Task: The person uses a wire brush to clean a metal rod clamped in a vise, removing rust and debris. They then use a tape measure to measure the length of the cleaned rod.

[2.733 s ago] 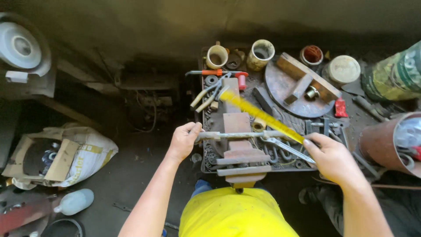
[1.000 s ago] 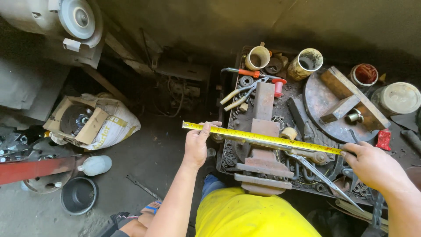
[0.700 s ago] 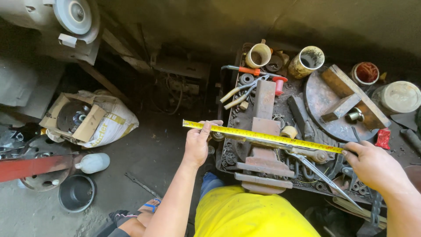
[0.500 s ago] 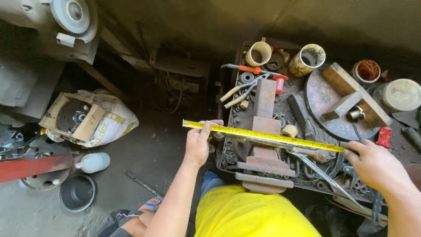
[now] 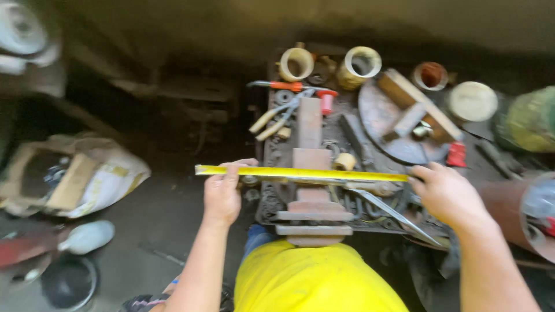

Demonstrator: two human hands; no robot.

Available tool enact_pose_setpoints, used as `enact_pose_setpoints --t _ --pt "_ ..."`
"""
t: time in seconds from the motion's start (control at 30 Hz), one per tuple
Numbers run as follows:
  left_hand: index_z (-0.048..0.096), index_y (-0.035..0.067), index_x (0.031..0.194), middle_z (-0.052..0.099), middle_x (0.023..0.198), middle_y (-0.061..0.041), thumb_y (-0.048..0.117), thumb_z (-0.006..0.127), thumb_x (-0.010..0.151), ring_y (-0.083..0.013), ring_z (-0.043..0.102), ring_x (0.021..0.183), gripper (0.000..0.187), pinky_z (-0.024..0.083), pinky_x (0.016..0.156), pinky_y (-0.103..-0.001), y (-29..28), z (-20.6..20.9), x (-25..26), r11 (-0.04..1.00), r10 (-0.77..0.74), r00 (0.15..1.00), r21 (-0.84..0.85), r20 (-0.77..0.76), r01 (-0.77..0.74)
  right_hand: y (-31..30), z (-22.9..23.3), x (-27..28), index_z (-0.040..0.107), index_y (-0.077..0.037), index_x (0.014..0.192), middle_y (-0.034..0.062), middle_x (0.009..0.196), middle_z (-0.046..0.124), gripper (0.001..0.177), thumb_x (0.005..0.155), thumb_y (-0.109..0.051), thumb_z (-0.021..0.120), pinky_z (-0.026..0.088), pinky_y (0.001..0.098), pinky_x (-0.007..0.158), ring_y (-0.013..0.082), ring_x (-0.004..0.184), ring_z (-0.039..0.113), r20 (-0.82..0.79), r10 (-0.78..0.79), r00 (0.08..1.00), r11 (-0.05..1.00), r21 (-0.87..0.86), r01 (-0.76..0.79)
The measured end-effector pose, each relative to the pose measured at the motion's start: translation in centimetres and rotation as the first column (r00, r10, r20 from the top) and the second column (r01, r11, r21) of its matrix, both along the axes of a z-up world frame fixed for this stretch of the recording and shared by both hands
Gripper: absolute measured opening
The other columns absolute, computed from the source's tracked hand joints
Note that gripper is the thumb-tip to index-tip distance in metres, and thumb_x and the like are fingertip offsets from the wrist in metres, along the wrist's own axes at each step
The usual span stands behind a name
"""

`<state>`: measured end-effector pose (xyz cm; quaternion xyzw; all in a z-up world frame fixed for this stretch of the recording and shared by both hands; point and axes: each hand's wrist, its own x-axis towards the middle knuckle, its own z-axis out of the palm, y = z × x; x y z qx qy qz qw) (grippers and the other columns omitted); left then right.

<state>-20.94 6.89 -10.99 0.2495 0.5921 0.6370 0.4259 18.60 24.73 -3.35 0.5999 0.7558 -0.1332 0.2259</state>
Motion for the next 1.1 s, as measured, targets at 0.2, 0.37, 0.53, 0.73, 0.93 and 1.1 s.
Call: enact_pose_setpoints --t 0.2,0.37,0.53,0.73,0.93,1.1 --pt "0.069 0.001 0.097 0.073 0.110 -0.026 0.028 0.058 0.107 -0.0320 0.072 0.107 0.030 0.061 0.090 -0.039 -0.1 -2.9 0.0 0.990 0.062 0.976 0.113 0.211 -0.088 -0.5 0.1 0.2 0.071 -0.029 0.113 0.0086 0.110 0.070 0.027 0.099 -0.041 0.051 0.056 0.0508 0.098 0.0380 0.120 0.066 0.037 0.096 0.995 0.993 0.069 -0.098" --pt "0.067 0.001 0.099 0.071 0.113 -0.028 0.027 0.056 0.109 -0.0356 0.071 0.113 0.030 0.060 0.094 -0.041 -0.2 -2.9 -0.2 0.987 0.073 0.977 0.129 0.200 -0.100 -1.1 0.3 0.0 0.070 -0.031 0.110 0.0046 0.109 0.070 0.025 0.100 -0.044 0.051 0.056 0.0486 0.098 0.0347 0.121 0.066 0.049 0.086 0.995 0.993 0.071 -0.089" --pt "0.067 0.002 0.096 0.070 0.115 -0.028 0.030 0.057 0.108 -0.0387 0.070 0.117 0.032 0.058 0.098 -0.044 -0.3 -3.0 -0.4 0.987 0.084 0.975 0.115 0.208 -0.109 -1.6 1.2 -0.3 0.072 -0.034 0.109 0.0033 0.105 0.070 0.024 0.101 -0.042 0.050 0.057 0.0477 0.093 0.0343 0.115 0.068 0.046 0.094 0.995 0.993 0.070 -0.097" --pt "0.067 0.001 0.097 0.070 0.115 -0.028 0.030 0.057 0.109 -0.0398 0.069 0.120 0.033 0.057 0.102 -0.046 -0.2 -3.4 -0.5 0.987 0.084 0.976 0.121 0.199 -0.110 -2.1 2.1 -0.7 0.071 -0.035 0.106 0.0032 0.102 0.069 0.022 0.100 -0.044 0.052 0.058 0.0469 0.090 0.0336 0.108 0.070 0.072 0.107 0.992 0.986 0.121 -0.115" --pt "0.068 0.003 0.096 0.071 0.112 -0.028 0.030 0.059 0.108 -0.0413 0.069 0.120 0.031 0.055 0.105 -0.051 -0.3 -3.9 -0.5 0.983 0.111 0.974 0.121 0.199 -0.136 -2.4 1.4 -0.3 0.072 -0.033 0.105 0.0041 0.101 0.069 0.021 0.099 -0.042 0.053 0.058 0.0471 0.089 0.0347 0.106 0.070 0.036 0.097 0.995 0.986 0.129 -0.101" --pt "0.068 0.004 0.094 0.071 0.109 -0.028 0.029 0.059 0.108 -0.0415 0.070 0.118 0.030 0.055 0.105 -0.052 -0.1 -4.0 0.0 0.977 0.130 0.970 0.142 0.203 -0.161 -2.2 1.0 -0.1 0.071 -0.033 0.104 0.0031 0.100 0.069 0.021 0.099 -0.043 0.054 0.058 0.0467 0.088 0.0336 0.106 0.070 0.038 0.116 0.992 0.981 0.150 -0.121"
